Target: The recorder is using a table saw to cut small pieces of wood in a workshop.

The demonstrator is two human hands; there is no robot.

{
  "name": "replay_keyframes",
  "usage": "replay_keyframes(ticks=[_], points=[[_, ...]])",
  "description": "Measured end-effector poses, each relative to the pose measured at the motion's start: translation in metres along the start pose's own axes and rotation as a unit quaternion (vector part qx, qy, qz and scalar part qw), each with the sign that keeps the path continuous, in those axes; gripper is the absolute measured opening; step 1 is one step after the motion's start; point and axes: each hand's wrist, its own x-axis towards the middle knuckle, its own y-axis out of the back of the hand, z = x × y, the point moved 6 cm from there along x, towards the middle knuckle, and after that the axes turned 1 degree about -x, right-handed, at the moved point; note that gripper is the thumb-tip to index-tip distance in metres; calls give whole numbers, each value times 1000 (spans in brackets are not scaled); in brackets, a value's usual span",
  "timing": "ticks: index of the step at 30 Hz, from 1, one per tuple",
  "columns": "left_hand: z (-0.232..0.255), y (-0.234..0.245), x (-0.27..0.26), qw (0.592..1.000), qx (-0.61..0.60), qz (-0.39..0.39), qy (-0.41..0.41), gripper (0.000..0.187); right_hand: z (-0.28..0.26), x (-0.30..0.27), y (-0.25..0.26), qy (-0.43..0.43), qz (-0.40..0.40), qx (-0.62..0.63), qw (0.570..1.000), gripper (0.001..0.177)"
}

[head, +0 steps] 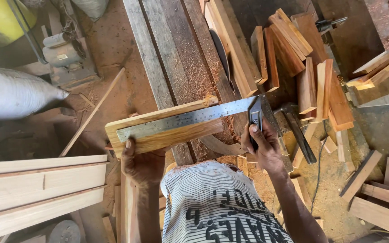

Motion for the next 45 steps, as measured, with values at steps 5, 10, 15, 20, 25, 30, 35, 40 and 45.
replay_keyframes(ticks=[5,10,15,20,25,30,35,40,45], points=[[3,-18,1,1000,13,5,-1,51,1,3,-2,5,-2,-3,1000,19],[3,-39,3,999,22,-20,11,58,10,1,5,15,-6,6,1000,19],[0,14,5,999,44,15,-18,54,-13,-6,29,26,88,-49,995,24],[-14,-8,8,999,41,26,2,50,15,6,170,90,323,63,940,28],[-34,-5,11,998,57,35,14,47,122,18,304,45,462,140,875,27],[-39,1,11,997,46,59,26,49,162,30,322,-166,425,-85,886,25],[-42,6,17,996,54,64,21,45,29,21,175,-141,308,-494,801,33],[-56,24,17,995,58,64,58,41,-41,50,-17,173,-25,-448,877,41],[-49,31,8,990,116,48,60,49,-47,48,-97,273,-216,-661,665,39]])
